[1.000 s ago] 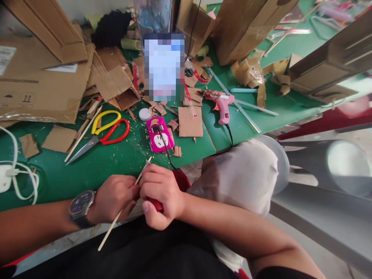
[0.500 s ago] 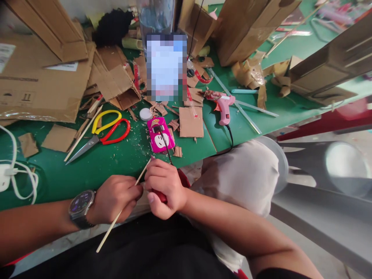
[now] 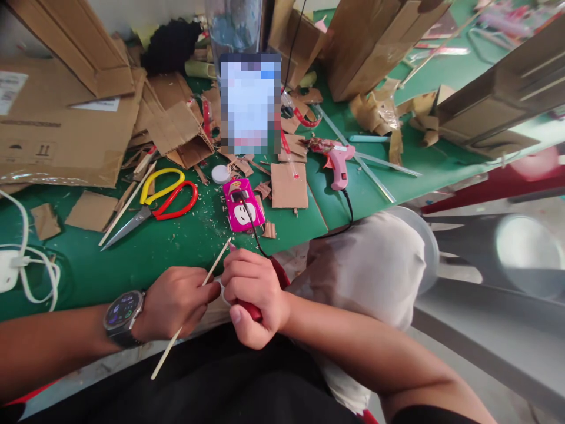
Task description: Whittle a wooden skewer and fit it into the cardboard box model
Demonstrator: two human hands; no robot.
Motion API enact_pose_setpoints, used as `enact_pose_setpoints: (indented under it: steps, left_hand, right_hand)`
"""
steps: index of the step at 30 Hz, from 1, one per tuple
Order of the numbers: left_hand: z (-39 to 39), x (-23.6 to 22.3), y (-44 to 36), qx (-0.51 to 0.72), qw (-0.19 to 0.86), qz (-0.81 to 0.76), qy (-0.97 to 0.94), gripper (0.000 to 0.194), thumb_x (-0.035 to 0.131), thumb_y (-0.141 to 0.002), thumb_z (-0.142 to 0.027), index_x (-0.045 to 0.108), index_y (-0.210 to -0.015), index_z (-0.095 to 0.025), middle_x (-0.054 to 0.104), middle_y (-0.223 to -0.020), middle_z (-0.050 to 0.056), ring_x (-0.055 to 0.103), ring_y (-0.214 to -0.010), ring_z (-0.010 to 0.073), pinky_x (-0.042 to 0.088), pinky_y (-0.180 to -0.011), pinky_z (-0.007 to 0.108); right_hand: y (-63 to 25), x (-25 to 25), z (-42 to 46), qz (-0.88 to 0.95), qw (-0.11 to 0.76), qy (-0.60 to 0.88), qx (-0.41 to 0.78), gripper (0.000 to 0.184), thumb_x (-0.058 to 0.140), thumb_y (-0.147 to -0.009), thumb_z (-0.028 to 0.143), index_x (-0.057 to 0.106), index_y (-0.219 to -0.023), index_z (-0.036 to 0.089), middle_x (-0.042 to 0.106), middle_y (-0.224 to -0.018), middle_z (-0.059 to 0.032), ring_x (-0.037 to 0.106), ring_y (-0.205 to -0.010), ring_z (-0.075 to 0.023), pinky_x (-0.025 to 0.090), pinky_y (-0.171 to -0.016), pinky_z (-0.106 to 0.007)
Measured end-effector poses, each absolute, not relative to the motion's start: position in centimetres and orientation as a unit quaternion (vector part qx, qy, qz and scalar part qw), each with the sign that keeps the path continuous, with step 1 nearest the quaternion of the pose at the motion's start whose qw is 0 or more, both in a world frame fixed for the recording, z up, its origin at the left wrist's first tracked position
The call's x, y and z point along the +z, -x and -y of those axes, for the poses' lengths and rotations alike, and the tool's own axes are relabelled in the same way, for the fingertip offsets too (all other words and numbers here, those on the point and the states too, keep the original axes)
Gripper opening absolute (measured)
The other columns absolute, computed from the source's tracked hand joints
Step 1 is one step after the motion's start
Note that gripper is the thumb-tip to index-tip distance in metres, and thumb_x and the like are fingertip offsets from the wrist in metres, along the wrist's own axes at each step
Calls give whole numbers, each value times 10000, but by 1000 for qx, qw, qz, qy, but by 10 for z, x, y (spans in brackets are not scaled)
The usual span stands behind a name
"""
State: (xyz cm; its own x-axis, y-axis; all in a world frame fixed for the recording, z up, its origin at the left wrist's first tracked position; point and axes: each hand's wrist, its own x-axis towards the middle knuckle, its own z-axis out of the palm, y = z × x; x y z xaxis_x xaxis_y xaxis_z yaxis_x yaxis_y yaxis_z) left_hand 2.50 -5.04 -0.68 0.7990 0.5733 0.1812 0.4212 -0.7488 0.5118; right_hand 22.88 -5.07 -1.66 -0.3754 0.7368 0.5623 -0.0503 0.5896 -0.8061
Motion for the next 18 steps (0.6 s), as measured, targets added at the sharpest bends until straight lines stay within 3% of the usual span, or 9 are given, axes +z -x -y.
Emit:
enact_pose_setpoints:
  steps: [7,18]
  left_hand:
    - [51,-9,-27,148,211,-275,-926,168,479,-824,-148,592,-710,-196,573,-606,28,531,-533,186,334,-483,338]
    - [53,-10,-25,130,227,-273,-926,166,488,-816,-151,631,-738,-185,611,-629,37,577,-551,205,407,-495,338]
  right_hand:
    - [-225,-17,51,730,494,240,407,137,428,-848,288,455,-728,229,523,-683,-48,497,-700,-203,505,-730,-402]
    - [-220,-28,49,756,490,231,366,84,446,-782,283,449,-718,228,530,-676,-55,484,-707,-209,500,-687,-399]
